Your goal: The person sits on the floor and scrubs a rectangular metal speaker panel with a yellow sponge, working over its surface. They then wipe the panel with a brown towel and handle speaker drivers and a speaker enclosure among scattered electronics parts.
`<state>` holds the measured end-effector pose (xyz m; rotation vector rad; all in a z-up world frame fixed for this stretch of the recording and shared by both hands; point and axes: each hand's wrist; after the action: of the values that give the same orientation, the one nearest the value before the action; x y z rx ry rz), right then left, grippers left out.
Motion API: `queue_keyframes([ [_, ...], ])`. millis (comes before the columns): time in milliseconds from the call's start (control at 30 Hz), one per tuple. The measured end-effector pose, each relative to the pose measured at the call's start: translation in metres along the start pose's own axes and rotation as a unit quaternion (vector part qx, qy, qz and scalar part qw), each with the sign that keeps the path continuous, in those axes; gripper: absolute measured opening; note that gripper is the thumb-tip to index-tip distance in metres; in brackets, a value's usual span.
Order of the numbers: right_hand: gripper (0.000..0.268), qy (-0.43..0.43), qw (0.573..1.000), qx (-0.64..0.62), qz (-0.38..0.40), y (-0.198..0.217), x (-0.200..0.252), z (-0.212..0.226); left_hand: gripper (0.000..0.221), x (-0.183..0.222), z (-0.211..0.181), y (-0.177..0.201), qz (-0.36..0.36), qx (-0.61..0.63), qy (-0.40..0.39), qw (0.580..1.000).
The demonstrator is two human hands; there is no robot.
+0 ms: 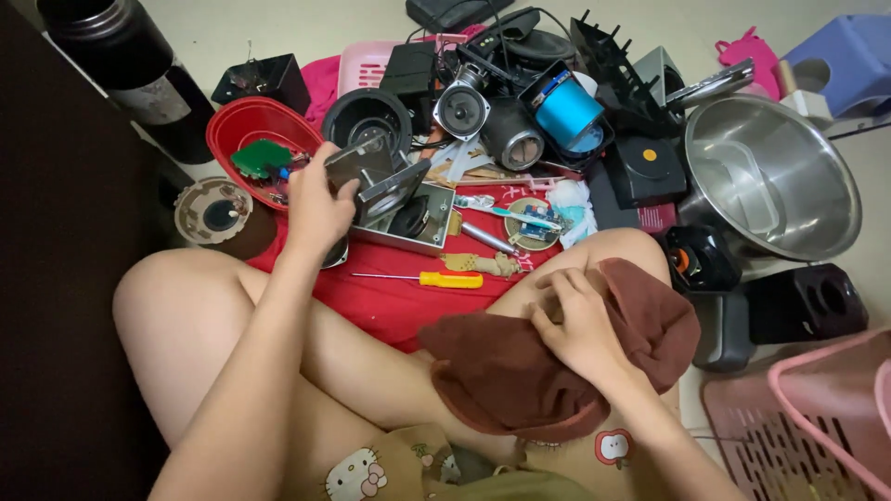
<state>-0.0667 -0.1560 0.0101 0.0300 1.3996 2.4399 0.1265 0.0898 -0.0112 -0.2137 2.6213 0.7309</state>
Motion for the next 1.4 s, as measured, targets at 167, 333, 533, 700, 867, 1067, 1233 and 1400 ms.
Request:
queue_keyframes([
  [167,0.019,0.043,0.996,0.033,-0.071,0.000,0.001,-0.007,0.015,0.005,-0.002,0.007,0.025,0.013,-0.009,1.000],
  [333,0.007,0.052,0.976,0.160,-0.137,0.019,0.016,-0.041,0.020,0.000,0.000,0.008,-0.001,0.057,-0.087,0.995],
  [533,0.011,-0.151,0.975,0.162,0.006,0.043,0.012,-0.049,0.016,-0.003,0.009,0.004,0.046,-0.002,-0.104,0.993],
  [700,0.022,-0.230,0.950,0.193,0.086,0.057,0.006,-0.036,0.024,0.009,0.018,0.002,0.035,0.013,-0.099,0.994],
  [867,0.030,-0.164,0.964,0.179,0.106,0.048,-0.022,-0.003,0.016,0.006,0.049,-0.021,0.096,-0.120,-0.086,0.984],
  [1067,0.028,-0.088,0.987,0.058,0.124,-0.036,-0.079,0.009,0.040,0.009,0.022,0.008,0.154,-0.069,-0.025,0.985],
  [1233,0.049,-0.142,0.971,-0.105,0.159,-0.104,-0.120,0.021,0.030,0.018,0.033,0.012,0.086,-0.023,-0.052,0.995],
  [1400,0.038,-0.186,0.961,-0.114,0.172,-0.147,-0.127,0.017,0.033,0.026,0.049,0.003,0.096,-0.096,0.014,0.991],
])
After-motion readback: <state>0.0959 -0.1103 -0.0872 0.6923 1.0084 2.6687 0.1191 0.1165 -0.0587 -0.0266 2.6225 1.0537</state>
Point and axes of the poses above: each hand's wrist, its own x-axis away from the middle knuckle, its own y-axis out of the back of the hand, z = x × y, and after that the axes turned 10 degrees about -z, right-handed
